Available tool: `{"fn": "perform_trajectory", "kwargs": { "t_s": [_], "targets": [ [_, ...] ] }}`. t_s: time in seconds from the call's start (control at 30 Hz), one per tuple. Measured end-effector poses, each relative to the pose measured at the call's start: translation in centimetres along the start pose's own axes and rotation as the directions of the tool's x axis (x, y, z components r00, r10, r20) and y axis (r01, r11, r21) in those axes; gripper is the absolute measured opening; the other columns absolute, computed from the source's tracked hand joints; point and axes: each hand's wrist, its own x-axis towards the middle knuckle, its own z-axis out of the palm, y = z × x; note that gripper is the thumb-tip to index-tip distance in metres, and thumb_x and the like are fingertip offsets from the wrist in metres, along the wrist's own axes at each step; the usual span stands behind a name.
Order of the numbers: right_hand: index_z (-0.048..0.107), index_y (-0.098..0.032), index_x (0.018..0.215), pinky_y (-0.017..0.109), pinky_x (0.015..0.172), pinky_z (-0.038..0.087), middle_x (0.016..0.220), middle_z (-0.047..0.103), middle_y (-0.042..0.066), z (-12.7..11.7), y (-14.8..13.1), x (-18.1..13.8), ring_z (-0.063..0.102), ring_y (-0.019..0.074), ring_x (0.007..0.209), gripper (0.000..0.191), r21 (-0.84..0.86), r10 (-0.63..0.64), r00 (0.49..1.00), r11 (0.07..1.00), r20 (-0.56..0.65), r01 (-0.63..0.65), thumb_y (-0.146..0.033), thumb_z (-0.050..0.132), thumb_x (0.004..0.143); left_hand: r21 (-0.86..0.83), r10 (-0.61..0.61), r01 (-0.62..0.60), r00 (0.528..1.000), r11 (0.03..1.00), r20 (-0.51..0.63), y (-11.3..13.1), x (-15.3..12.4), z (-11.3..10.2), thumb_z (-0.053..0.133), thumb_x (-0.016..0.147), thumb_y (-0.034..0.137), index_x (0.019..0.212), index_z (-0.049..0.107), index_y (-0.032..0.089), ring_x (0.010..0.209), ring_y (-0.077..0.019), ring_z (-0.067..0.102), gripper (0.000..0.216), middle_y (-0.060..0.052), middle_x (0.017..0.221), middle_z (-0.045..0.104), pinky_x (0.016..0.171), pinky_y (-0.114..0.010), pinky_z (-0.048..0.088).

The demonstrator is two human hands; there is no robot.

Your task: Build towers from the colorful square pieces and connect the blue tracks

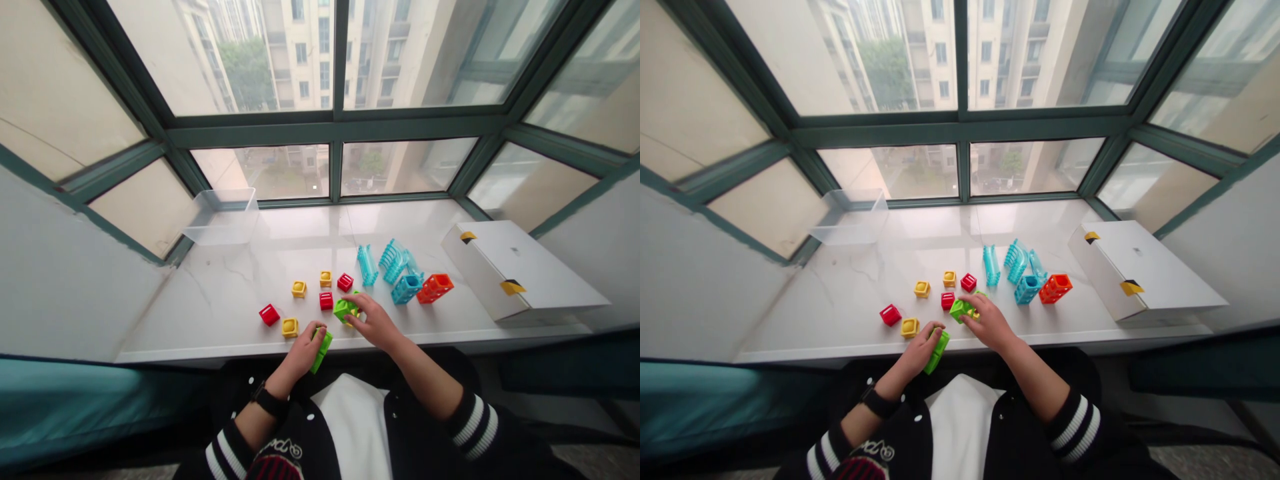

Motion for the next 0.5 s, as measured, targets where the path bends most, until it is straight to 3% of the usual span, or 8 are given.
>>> {"fn": "perform_trajectory", "kwargs": {
  "t_s": [0.1,0.2,0.5],
  "targets": [
    [0.064,-0.027,0.132,0.042,0.099,0.057,0.125,0.069,0.009,0.0,0.9,0.2,0.068,0.0256,0.111,0.038,0.014,0.038,0.994,0.999,-0.101,-0.036,-0.030,0.069,0.094,-0.218,-0.132,0.141,0.990,0.966,0.055,-0.3,0.1,0.2,0.042,0.098,0.076,0.119,0.060,0.025,0.081,-0.0239,0.071,0.058,-0.003,0.090,0.067,0.076,-0.038,0.059],
    [0.063,-0.025,0.128,0.043,0.098,0.056,0.123,0.069,0.009,0.5,1.7,0.9,0.067,0.0263,0.107,0.037,-0.031,0.060,0.987,0.997,-0.150,-0.065,-0.032,0.071,0.093,-0.364,-0.175,0.195,0.981,0.911,0.088,-0.4,0.0,0.3,0.047,0.096,0.075,0.118,0.061,0.025,0.076,-0.0231,0.071,0.056,-0.002,0.092,0.066,0.070,-0.038,0.060],
    [0.059,-0.023,0.126,0.045,0.096,0.056,0.122,0.067,0.010,4.6,3.1,6.2,0.066,0.0259,0.105,0.044,-0.123,-0.009,0.999,0.992,-0.051,0.003,-0.020,0.076,0.084,-0.468,-0.154,0.183,0.983,0.865,0.100,-0.1,-0.8,0.2,0.061,0.087,0.078,0.118,0.063,0.022,0.070,-0.0206,0.069,0.064,0.000,0.085,0.065,0.065,-0.034,0.058]
  ]
}}
